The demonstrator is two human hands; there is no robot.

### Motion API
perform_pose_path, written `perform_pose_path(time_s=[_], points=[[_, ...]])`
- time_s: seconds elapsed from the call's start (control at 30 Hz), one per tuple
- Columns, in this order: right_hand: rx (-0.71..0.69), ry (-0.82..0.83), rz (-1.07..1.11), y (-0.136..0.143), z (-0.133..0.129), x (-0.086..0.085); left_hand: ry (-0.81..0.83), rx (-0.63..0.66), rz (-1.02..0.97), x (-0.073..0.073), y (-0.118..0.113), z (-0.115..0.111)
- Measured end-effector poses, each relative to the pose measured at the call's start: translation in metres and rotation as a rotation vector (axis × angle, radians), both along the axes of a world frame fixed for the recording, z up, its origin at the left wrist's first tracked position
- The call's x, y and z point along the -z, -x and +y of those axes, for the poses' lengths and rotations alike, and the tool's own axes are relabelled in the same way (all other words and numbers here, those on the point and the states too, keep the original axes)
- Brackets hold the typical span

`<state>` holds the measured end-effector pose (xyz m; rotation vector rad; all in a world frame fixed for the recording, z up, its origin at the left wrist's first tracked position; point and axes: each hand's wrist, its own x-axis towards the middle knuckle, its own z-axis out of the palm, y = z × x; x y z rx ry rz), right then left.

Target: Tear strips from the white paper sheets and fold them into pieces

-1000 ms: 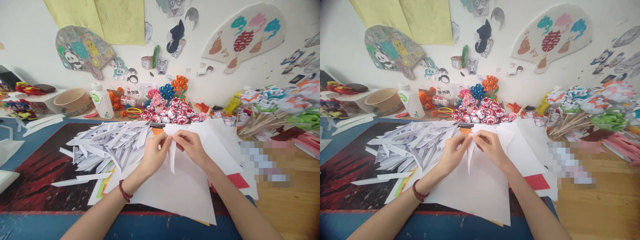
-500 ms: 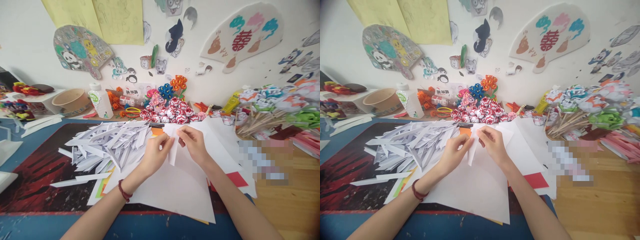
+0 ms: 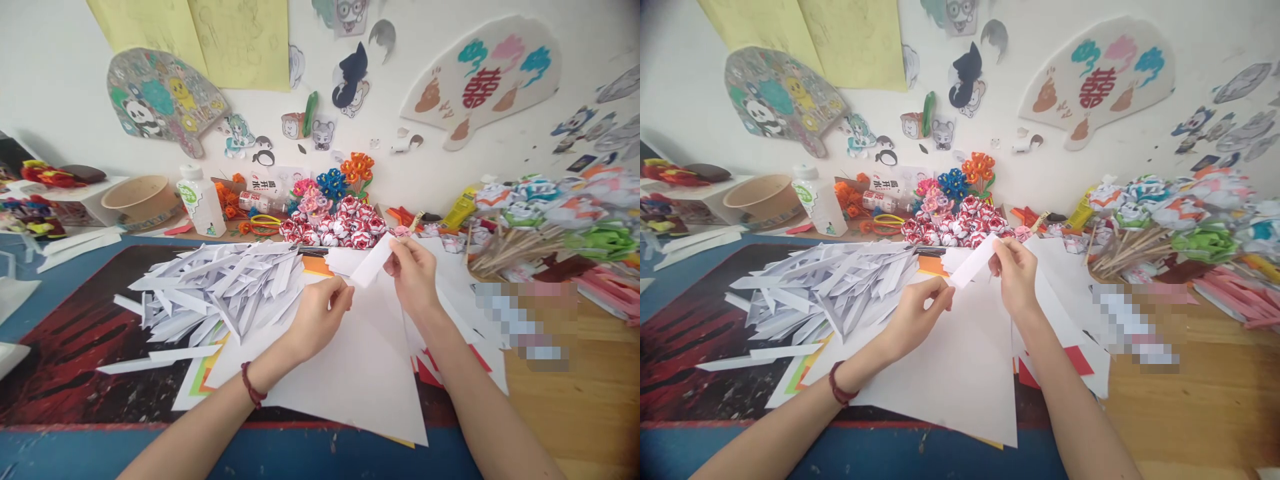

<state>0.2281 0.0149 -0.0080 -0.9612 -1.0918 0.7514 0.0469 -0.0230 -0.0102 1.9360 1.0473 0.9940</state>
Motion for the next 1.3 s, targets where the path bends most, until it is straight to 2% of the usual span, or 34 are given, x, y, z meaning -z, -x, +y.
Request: perform_pose_path(time_s=[0.1,0.27,0.37,0.5,0.6,0.8,0.9,1.07,1.2,1.3], points=[[0.058,-0.014,-0.016,-0.006,0.002,-0.001,-0.049,-0.052,0.012,-0.001,0.002,0.001],[0.062,0.012,-0.221,0.006,-0.009,-0.001,-0.258,-0.288,0.105,-0.005,0.008,0.006],[0.088,0.041,-0.354,0.017,-0.017,0.001,-0.346,-0.266,0.207,-0.001,0.007,0.005],[0.099,0.069,-0.441,0.024,-0.020,0.003,-0.317,-0.171,0.305,0.009,0.003,0.003],[0.015,0.083,-0.421,0.024,-0.019,0.003,-0.233,-0.140,0.270,0.011,0.002,0.004],[-0.301,0.165,-0.367,0.028,-0.016,0.003,-0.161,-0.134,0.166,0.004,0.003,0.004],[-0.405,0.180,-0.362,0.029,-0.017,0.002,-0.139,-0.184,0.203,0.003,0.005,0.006],[-0.465,0.254,-0.407,0.028,-0.019,0.002,-0.130,-0.342,0.316,-0.001,0.012,0.012],[-0.480,0.285,-0.436,0.029,-0.020,0.005,-0.249,-0.421,0.321,-0.004,0.015,0.014],[-0.505,0.272,-0.364,0.033,-0.021,0.005,-0.344,-0.451,0.299,-0.003,0.015,0.013]])
